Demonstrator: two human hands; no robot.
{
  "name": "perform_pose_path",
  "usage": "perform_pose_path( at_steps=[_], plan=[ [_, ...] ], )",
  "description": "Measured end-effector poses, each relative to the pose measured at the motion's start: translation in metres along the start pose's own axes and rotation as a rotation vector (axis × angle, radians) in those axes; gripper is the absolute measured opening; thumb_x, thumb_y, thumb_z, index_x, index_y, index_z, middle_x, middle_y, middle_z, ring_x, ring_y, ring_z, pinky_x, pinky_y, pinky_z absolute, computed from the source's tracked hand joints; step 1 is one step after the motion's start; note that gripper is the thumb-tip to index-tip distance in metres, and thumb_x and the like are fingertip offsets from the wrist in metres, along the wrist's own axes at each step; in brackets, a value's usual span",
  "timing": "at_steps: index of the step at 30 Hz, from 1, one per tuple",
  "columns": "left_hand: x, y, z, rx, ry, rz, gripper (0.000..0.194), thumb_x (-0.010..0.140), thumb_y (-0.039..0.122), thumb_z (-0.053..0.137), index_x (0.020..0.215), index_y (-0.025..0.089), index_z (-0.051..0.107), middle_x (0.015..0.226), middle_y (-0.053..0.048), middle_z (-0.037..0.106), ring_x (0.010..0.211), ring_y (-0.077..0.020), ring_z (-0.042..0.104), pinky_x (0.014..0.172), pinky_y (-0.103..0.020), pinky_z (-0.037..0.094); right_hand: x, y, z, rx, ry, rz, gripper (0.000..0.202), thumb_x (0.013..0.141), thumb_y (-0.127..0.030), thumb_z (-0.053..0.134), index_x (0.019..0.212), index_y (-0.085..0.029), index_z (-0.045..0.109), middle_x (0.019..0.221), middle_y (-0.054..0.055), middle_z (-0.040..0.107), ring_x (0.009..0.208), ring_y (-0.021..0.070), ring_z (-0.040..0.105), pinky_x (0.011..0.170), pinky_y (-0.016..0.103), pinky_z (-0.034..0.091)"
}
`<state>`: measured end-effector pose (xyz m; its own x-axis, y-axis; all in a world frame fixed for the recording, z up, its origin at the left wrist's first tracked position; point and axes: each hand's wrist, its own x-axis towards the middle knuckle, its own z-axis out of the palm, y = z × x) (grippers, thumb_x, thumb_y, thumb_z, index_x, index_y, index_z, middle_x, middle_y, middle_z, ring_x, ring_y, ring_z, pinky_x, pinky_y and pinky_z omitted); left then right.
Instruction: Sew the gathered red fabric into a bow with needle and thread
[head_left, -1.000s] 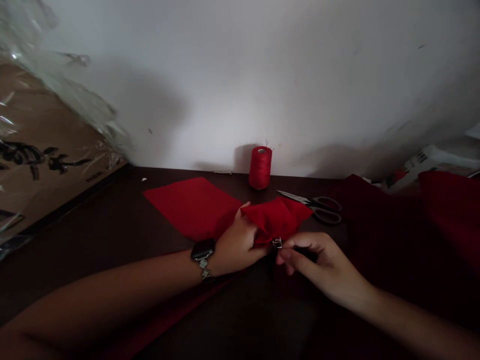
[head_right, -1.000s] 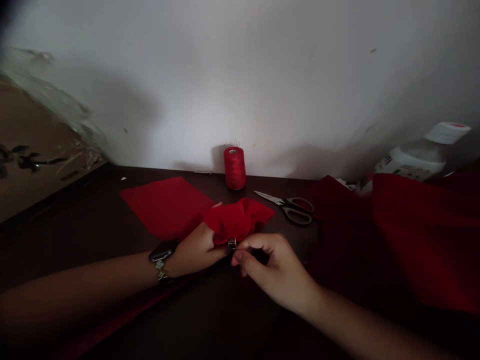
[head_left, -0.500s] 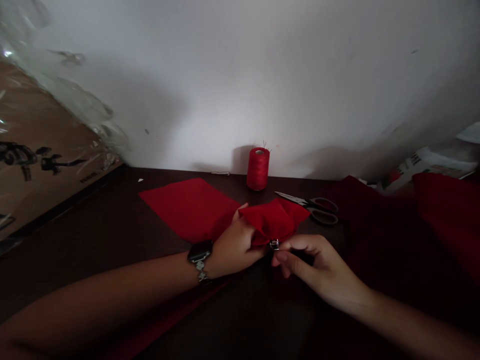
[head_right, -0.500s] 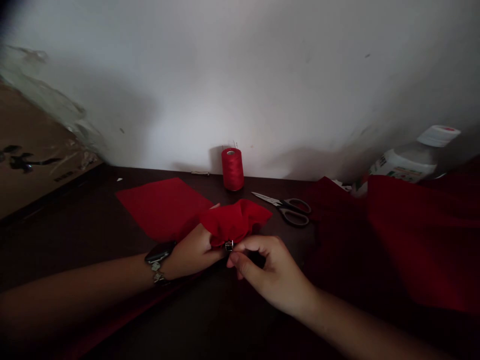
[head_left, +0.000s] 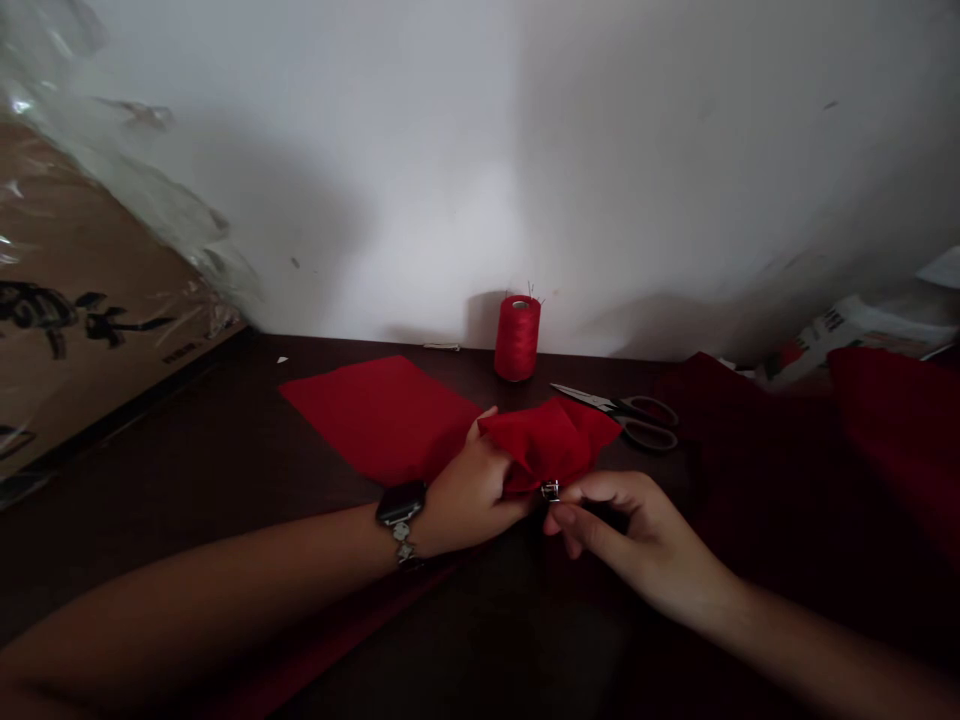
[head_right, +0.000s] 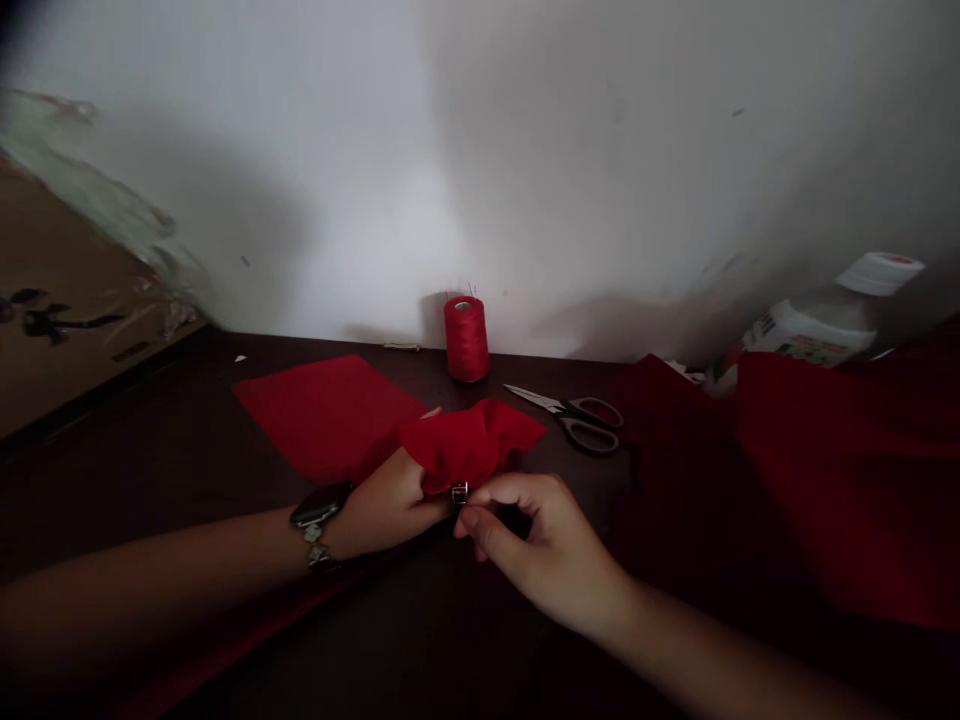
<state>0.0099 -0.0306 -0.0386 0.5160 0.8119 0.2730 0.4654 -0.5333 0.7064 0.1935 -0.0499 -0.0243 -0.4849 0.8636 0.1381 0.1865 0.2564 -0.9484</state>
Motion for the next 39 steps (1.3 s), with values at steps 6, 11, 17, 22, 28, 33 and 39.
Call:
perform_pose_path(
  at_steps=[6, 11, 17, 22, 28, 33, 39],
  plan=[
    [0.0, -0.001, 0.001, 0.071, 0.044, 0.035, 0.039, 0.077, 0.022, 0.065, 0.115, 0.021, 0.056, 0.122, -0.009, 0.063, 0.119, -0.0254, 0.055, 0.114, -0.053, 0.021, 0.001, 0.004, 0.002, 0.0, 0.04, -0.022, 0.023, 0.083, -0.025, 0.057, 0.064, -0.017, 0.068, 0.05, -0.001, 0.062, 0.05, 0.0088, 0.057, 0.052, 0.018, 0.045],
    [0.003, -0.003, 0.007, 0.195, 0.072, 0.064, 0.044, 0.076, 0.025, 0.066, 0.119, 0.02, 0.054, 0.123, -0.01, 0.063, 0.119, -0.0259, 0.055, 0.114, -0.052, 0.019, 0.002, 0.012, 0.002, -0.019, 0.111, -0.002, 0.025, 0.082, -0.03, 0.058, 0.063, -0.018, 0.068, 0.053, 0.0, 0.063, 0.052, 0.0102, 0.058, 0.054, 0.019, 0.044],
    [0.01, -0.001, 0.015, 0.497, 0.14, 0.064, 0.05, 0.084, 0.04, 0.055, 0.124, 0.01, 0.049, 0.12, -0.018, 0.063, 0.119, -0.0314, 0.053, 0.113, -0.057, 0.016, 0.007, 0.023, -0.005, 0.052, 0.198, 0.082, 0.025, 0.078, -0.033, 0.062, 0.058, -0.018, 0.065, 0.053, 0.0, 0.062, 0.054, 0.011, 0.056, 0.055, 0.02, 0.042],
    [0.023, -0.003, 0.021, 0.629, 0.144, 0.064, 0.053, 0.087, 0.042, 0.051, 0.126, 0.008, 0.045, 0.124, -0.02, 0.06, 0.123, -0.0329, 0.048, 0.112, -0.058, 0.017, 0.015, 0.032, -0.011, 0.18, 0.258, 0.145, 0.025, 0.074, -0.034, 0.065, 0.055, -0.017, 0.064, 0.052, 0.0, 0.06, 0.053, 0.011, 0.052, 0.054, 0.021, 0.04],
    [0.032, -0.012, 0.018, 0.468, 0.143, 0.062, 0.052, 0.083, 0.034, 0.058, 0.126, 0.009, 0.044, 0.122, -0.02, 0.06, 0.12, -0.033, 0.051, 0.108, -0.056, 0.025, 0.018, 0.039, -0.014, 0.194, 0.255, 0.116, 0.023, 0.077, -0.035, 0.064, 0.062, -0.017, 0.066, 0.053, 0.0, 0.059, 0.052, 0.0107, 0.051, 0.053, 0.022, 0.038],
    [0.033, -0.017, 0.003, 0.134, 0.087, 0.06, 0.034, 0.087, 0.036, 0.058, 0.112, 0.015, 0.053, 0.111, -0.014, 0.064, 0.106, -0.0272, 0.059, 0.093, -0.044, 0.044, 0.02, 0.038, -0.016, 0.145, 0.218, 0.011, 0.028, 0.084, -0.04, 0.06, 0.068, -0.017, 0.066, 0.054, -0.002, 0.058, 0.051, 0.0096, 0.05, 0.054, 0.022, 0.04],
    [0.034, -0.016, -0.005, -0.07, -0.007, -0.048, 0.031, 0.085, 0.045, 0.059, 0.091, 0.014, 0.055, 0.083, -0.004, 0.066, 0.075, -0.0186, 0.06, 0.072, -0.031, 0.049, 0.02, 0.033, -0.016, 0.053, 0.156, -0.098, 0.032, 0.088, -0.04, 0.056, 0.066, -0.017, 0.065, 0.062, 0.001, 0.065, 0.061, 0.0118, 0.058, 0.064, 0.024, 0.047]
  ],
)
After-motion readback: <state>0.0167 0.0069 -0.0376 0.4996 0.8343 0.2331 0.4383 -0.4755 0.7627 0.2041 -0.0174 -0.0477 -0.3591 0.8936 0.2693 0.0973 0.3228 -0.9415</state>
